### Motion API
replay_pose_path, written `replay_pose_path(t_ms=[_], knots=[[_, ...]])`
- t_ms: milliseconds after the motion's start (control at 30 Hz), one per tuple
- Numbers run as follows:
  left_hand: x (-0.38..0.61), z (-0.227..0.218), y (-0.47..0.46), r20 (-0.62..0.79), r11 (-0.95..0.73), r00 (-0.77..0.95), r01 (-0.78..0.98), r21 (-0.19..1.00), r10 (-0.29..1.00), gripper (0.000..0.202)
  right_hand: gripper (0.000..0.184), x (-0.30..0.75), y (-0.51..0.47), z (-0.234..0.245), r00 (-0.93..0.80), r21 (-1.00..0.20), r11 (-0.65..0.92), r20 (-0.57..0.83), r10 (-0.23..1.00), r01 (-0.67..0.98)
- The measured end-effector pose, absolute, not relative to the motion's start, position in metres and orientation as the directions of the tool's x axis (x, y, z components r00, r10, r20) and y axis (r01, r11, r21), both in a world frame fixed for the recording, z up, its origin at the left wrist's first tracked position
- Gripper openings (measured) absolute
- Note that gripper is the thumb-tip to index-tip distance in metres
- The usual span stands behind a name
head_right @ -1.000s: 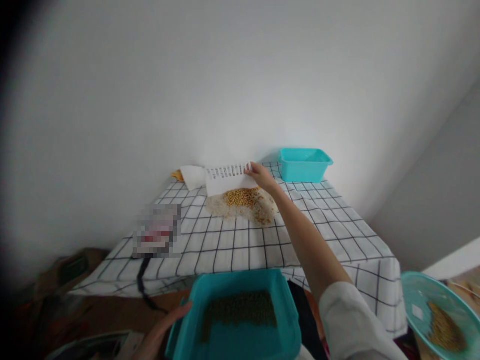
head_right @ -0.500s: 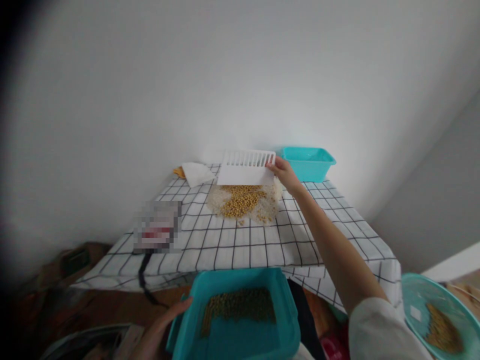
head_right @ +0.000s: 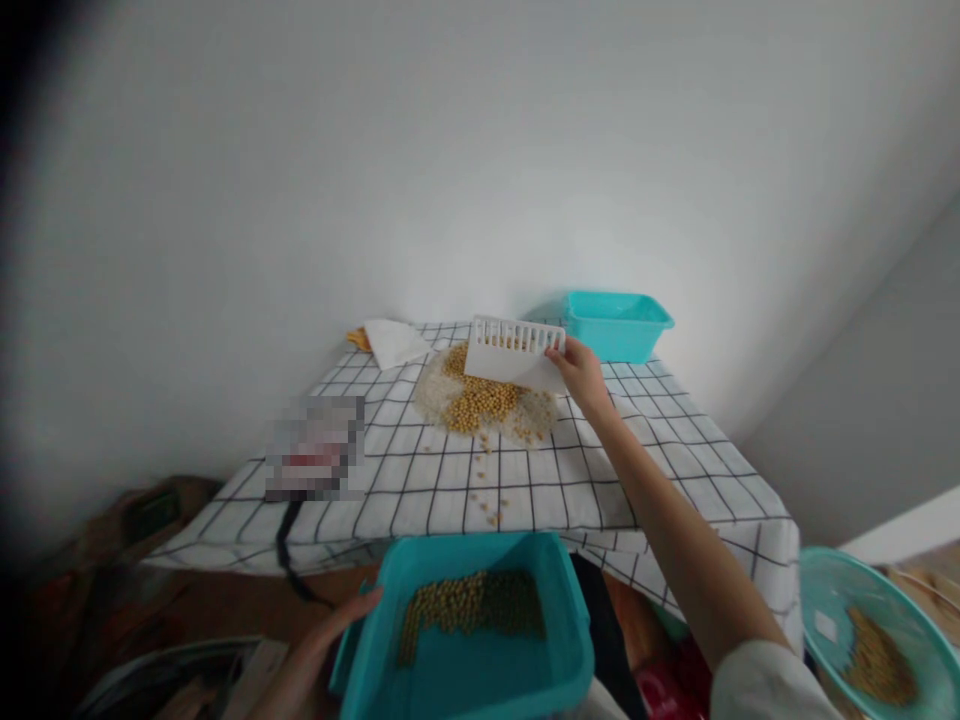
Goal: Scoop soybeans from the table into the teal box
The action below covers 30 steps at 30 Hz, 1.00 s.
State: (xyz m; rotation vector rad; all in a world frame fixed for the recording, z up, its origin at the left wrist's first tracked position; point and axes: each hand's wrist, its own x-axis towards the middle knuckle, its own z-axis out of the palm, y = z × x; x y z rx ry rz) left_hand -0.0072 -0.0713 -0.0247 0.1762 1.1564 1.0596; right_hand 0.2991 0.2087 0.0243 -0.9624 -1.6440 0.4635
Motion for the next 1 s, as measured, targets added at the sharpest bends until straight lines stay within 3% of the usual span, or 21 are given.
replay_pose_path(t_ms=[267,533,767,1000], knots=[[-0.003,-0.018,-0.069,-0.685,0.572,0.083,-0.628,0.528,0.723,0.015,0.033,0.295,0.184,0.039,-0.074,-0.74,0.619,0.624,0.778,0.263],[-0.002,-0.032,-0.067,-0.683,0.571,0.1,-0.642,0.511,0.724,0.015,0.03,0.303,0.175,0.034,0.023,-0.77,0.616,0.628,0.778,0.169],[0.001,-0.023,-0.067,-0.686,0.596,0.155,-0.65,0.471,0.711,0.024,0.033,0.306,0.179,0.023,0.038,-0.778,0.598,0.615,0.788,0.191],[0.003,-0.025,-0.067,-0.693,0.586,0.148,-0.672,0.452,0.705,0.013,0.035,0.304,0.18,0.019,0.017,-0.771,0.592,0.612,0.791,0.233]])
